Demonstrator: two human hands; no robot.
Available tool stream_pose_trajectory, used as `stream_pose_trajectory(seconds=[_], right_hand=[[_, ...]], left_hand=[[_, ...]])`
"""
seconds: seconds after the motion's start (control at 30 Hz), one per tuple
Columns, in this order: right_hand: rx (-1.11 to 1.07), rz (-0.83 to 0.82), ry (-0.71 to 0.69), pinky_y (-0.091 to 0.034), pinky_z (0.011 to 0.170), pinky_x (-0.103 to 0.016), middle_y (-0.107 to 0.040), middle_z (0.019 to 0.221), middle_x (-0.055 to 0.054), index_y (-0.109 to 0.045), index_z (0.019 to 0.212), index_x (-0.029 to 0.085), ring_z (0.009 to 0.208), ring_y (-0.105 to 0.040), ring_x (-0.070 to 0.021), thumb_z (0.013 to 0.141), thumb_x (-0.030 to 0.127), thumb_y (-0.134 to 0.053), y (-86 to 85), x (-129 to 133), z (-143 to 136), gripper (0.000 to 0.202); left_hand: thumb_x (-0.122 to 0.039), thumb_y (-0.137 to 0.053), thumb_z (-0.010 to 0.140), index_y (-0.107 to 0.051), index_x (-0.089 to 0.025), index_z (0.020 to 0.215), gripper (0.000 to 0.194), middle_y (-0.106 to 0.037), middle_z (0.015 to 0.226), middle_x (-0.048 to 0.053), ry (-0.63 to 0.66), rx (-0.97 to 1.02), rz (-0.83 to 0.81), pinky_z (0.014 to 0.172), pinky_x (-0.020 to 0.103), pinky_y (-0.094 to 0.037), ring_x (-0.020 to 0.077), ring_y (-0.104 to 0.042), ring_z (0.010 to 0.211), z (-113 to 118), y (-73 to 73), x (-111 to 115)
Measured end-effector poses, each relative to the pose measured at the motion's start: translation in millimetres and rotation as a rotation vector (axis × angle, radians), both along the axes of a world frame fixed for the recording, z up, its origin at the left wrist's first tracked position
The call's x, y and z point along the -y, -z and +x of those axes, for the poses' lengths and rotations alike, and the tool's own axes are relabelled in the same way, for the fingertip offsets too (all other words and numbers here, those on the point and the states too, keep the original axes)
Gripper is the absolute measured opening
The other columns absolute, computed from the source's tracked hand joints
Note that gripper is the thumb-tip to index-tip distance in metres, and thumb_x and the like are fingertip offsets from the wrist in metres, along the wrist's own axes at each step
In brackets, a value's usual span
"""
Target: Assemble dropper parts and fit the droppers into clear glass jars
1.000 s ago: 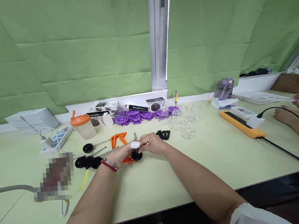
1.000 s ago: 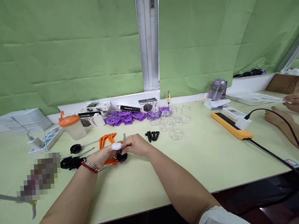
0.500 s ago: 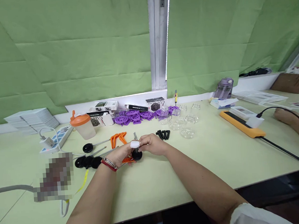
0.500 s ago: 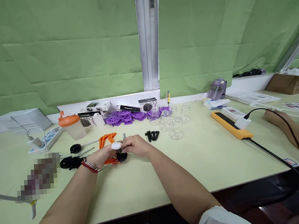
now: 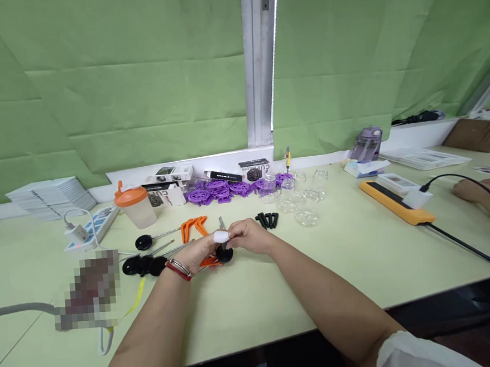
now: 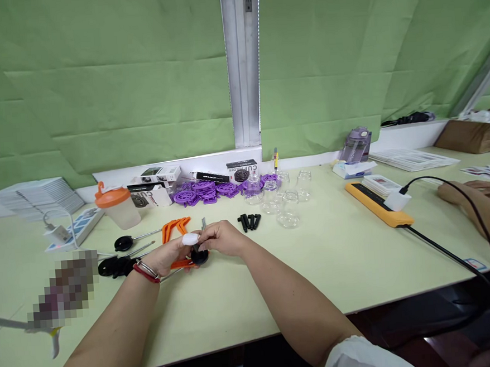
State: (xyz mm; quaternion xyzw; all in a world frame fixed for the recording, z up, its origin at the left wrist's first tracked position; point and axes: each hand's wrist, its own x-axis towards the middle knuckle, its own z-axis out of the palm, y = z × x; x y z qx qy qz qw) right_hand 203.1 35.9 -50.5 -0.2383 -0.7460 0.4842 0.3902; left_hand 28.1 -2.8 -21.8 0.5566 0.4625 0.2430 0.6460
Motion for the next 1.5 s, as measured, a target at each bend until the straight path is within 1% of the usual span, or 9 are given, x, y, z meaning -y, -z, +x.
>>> stream_pose_trajectory(seconds=[0.33, 0.57, 0.83, 1.0, 1.13, 1.23, 1.3, 1.4, 1.5], right_hand=[[-0.024, -0.064, -0.006, -0.048, 0.071, -0.027, -0.066, 0.074, -0.001, -0.072, 0.066, 0.018, 0.070, -0.060, -0.0143, 0.056, 0.030, -0.081, -0.8, -0.9, -1.0, 0.018], [-0.037, -0.127, -0.021, -0.047, 0.069, -0.027, -0.065, 0.074, 0.000, -0.071, 0.067, 0.017, 0.068, -0.059, -0.0134, 0.053, 0.028, -0.081, 1.6, -3.3, -1.4, 0.021], [-0.042, -0.116, 0.000, -0.047, 0.066, -0.026, -0.063, 0.072, 0.000, -0.070, 0.063, 0.016, 0.066, -0.058, -0.0131, 0.050, 0.029, -0.083, -1.4, -1.1, -1.6, 0.022], [-0.036, -0.049, -0.005, -0.046, 0.066, -0.025, -0.063, 0.071, 0.001, -0.070, 0.065, 0.017, 0.066, -0.057, -0.0121, 0.057, 0.027, -0.079, -0.5, -0.8, -1.5, 0.015], [-0.033, -0.040, 0.001, -0.044, 0.060, -0.023, -0.063, 0.069, 0.000, -0.072, 0.069, 0.016, 0.060, -0.054, -0.0102, 0.066, 0.029, -0.073, -3.2, 1.7, 0.5, 0.014], [-0.030, -0.096, 0.034, -0.042, 0.056, -0.023, -0.062, 0.064, 0.000, -0.072, 0.073, 0.014, 0.054, -0.051, -0.0086, 0.070, 0.034, -0.069, -8.0, 5.0, 2.7, 0.020], [-0.035, -0.157, 0.066, -0.041, 0.054, -0.022, -0.060, 0.059, 0.001, -0.072, 0.074, 0.013, 0.051, -0.049, -0.0081, 0.070, 0.035, -0.069, -10.6, 7.2, 3.8, 0.022], [-0.054, -0.268, 0.119, -0.041, 0.051, -0.022, -0.057, 0.049, 0.002, -0.071, 0.071, 0.012, 0.046, -0.049, -0.0081, 0.067, 0.034, -0.070, -12.1, 9.4, 4.0, 0.022], [-0.116, -0.375, 0.160, -0.043, 0.049, -0.023, -0.059, 0.047, 0.002, -0.071, 0.068, 0.012, 0.043, -0.051, -0.0087, 0.060, 0.030, -0.074, -11.1, 9.6, 2.7, 0.020]], left_hand=[[-0.043, -0.048, 0.077, -0.053, -0.022, 0.105, 0.036, -0.054, 0.076, 0.002, 0.010, 0.013, 0.009, 0.041, 0.021, -0.034, 0.0149, -0.055, 0.057, 1.9, -4.8, 3.8], [-0.043, -0.051, 0.075, -0.052, -0.021, 0.108, 0.040, -0.054, 0.075, 0.003, 0.019, 0.022, 0.012, 0.041, 0.022, -0.035, 0.0156, -0.054, 0.057, 1.3, -4.5, 3.4], [-0.043, -0.051, 0.075, -0.051, -0.020, 0.109, 0.041, -0.053, 0.075, 0.003, 0.017, 0.020, 0.002, 0.039, 0.021, -0.035, 0.0166, -0.055, 0.058, 1.9, -5.9, 3.7], [-0.044, -0.048, 0.076, -0.052, -0.021, 0.107, 0.039, -0.053, 0.074, 0.003, 0.011, 0.002, 0.005, 0.041, 0.022, -0.036, 0.0168, -0.056, 0.058, 1.2, -5.3, 3.7], [-0.046, -0.046, 0.076, -0.051, -0.021, 0.108, 0.041, -0.054, 0.074, 0.003, 0.010, -0.012, 0.011, 0.041, 0.021, -0.035, 0.0172, -0.056, 0.059, 1.7, -7.1, 4.1], [-0.047, -0.047, 0.075, -0.051, -0.020, 0.110, 0.044, -0.054, 0.075, 0.004, 0.009, -0.027, 0.000, 0.042, 0.021, -0.034, 0.0175, -0.056, 0.059, 1.7, -8.3, 4.3], [-0.046, -0.047, 0.076, -0.052, -0.020, 0.109, 0.042, -0.054, 0.074, 0.004, 0.016, -0.026, -0.006, 0.042, 0.021, -0.035, 0.0174, -0.056, 0.059, 1.4, -8.5, 4.1], [-0.046, -0.047, 0.077, -0.053, -0.021, 0.107, 0.040, -0.053, 0.072, 0.003, 0.024, -0.013, -0.007, 0.043, 0.021, -0.035, 0.0175, -0.056, 0.059, 1.1, -8.6, 4.0], [-0.046, -0.048, 0.075, -0.053, -0.021, 0.107, 0.040, -0.052, 0.070, 0.003, 0.013, -0.009, -0.013, 0.044, 0.022, -0.036, 0.0176, -0.056, 0.060, 1.2, -8.9, 4.6]])
